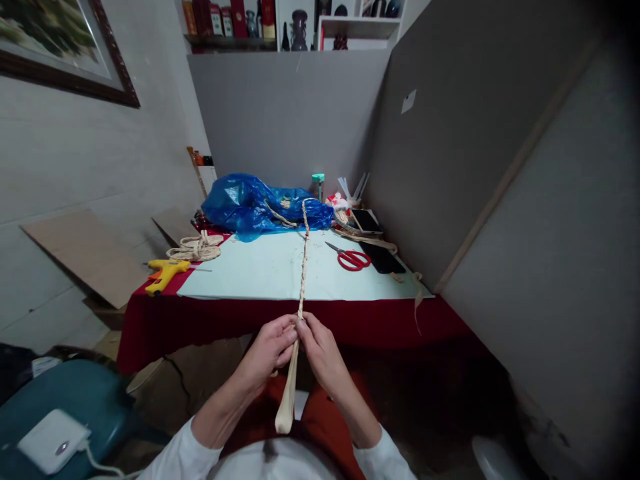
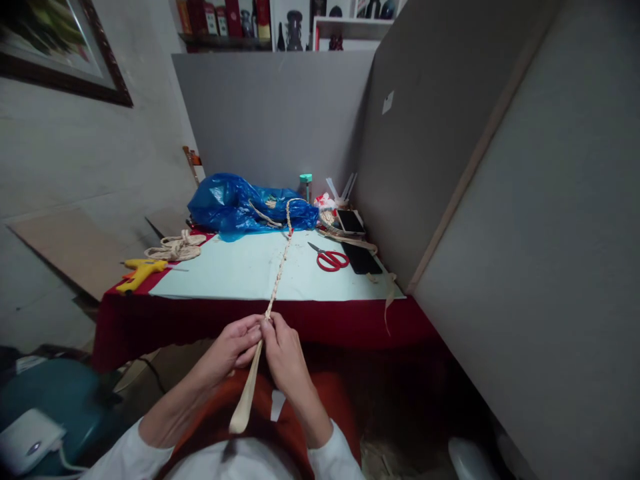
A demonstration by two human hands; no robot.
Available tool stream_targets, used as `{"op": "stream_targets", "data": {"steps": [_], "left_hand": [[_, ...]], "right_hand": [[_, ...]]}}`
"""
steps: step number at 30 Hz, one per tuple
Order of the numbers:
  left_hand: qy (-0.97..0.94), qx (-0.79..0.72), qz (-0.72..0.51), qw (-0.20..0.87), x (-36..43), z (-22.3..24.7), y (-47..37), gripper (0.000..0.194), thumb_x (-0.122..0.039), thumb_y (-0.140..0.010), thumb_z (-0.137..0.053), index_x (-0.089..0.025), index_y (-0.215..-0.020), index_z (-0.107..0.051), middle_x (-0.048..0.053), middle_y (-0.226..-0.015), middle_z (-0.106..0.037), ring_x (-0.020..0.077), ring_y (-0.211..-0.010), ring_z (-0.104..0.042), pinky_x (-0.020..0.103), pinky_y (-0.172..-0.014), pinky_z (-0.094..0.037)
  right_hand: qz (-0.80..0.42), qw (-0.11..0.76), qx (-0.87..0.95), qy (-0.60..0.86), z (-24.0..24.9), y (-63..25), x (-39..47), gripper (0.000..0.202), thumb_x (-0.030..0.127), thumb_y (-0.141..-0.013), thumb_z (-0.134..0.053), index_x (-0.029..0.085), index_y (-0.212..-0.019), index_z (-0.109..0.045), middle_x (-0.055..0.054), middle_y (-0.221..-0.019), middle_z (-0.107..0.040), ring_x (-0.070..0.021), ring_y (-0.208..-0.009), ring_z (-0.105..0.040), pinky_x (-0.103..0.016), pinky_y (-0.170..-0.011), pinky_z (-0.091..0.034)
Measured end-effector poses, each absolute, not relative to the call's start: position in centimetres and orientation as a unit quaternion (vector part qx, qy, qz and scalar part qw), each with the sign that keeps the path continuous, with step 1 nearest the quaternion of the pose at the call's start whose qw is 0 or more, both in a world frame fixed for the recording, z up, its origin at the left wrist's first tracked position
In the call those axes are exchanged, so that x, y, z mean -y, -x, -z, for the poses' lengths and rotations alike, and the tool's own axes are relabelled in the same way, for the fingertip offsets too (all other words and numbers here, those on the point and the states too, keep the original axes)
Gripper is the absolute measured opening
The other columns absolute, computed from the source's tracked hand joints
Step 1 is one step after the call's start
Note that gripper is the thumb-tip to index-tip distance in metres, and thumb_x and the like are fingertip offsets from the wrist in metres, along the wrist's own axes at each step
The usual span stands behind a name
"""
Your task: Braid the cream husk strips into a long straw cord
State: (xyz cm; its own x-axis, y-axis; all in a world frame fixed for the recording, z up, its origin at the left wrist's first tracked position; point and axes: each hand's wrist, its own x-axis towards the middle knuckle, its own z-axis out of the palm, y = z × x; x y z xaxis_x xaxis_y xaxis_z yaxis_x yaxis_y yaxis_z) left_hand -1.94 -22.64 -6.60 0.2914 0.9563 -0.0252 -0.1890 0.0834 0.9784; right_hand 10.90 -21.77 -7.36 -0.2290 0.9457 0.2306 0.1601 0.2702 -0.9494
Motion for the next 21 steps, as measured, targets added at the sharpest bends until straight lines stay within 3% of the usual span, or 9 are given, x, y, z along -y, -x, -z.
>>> {"op": "stream_targets", "data": {"steps": [8, 14, 17, 21], "left_hand": [[-0.562, -0.428, -0.437, 0.557, 22.8, 6.4, 2.3, 0.023, -0.039, -0.084, -0.054, -0.017, -0.090, -0.049, -0.006, -0.059, -0.047, 0.0049, -0.046, -0.032, 0.018, -0.044, -0.020], [-0.589, -0.480, -0.430, 0.488, 23.0, 6.2, 2.7, 0.020, -0.037, -0.084, -0.051, -0.017, -0.085, -0.054, -0.009, -0.048, -0.041, 0.0053, -0.038, -0.032, 0.018, -0.041, -0.022], [-0.598, -0.513, -0.401, 0.467, 23.4, 6.3, 3.1, 0.029, -0.038, -0.087, -0.043, -0.016, -0.088, -0.061, -0.006, -0.049, -0.048, 0.0078, -0.033, -0.038, 0.021, -0.039, -0.027], [-0.653, -0.547, -0.377, 0.363, 24.3, 5.4, 3.7, 0.033, -0.033, -0.088, -0.041, -0.015, -0.077, -0.067, -0.001, -0.056, -0.060, 0.0103, -0.047, -0.049, 0.022, -0.054, -0.038]], "right_hand": [[-0.457, 0.468, 0.639, 0.404, 8.3, -11.7, 21.4, 0.045, 0.048, -0.091, -0.042, 0.017, -0.108, -0.070, -0.008, -0.092, -0.071, -0.0226, -0.087, -0.063, -0.031, -0.080, -0.047], [-0.462, 0.430, 0.667, 0.395, 8.2, -11.7, 20.7, 0.045, 0.048, -0.090, -0.044, 0.015, -0.102, -0.072, -0.006, -0.084, -0.070, -0.0213, -0.079, -0.062, -0.028, -0.073, -0.046], [-0.464, 0.427, 0.669, 0.395, 8.2, -11.8, 20.4, 0.042, 0.048, -0.087, -0.050, 0.015, -0.096, -0.074, -0.006, -0.079, -0.069, -0.0206, -0.075, -0.060, -0.028, -0.072, -0.045], [-0.502, 0.445, 0.628, 0.394, 9.0, -11.9, 20.2, 0.040, 0.049, -0.082, -0.058, 0.014, -0.092, -0.074, -0.003, -0.062, -0.061, -0.0160, -0.060, -0.053, -0.026, -0.061, -0.043]]}}
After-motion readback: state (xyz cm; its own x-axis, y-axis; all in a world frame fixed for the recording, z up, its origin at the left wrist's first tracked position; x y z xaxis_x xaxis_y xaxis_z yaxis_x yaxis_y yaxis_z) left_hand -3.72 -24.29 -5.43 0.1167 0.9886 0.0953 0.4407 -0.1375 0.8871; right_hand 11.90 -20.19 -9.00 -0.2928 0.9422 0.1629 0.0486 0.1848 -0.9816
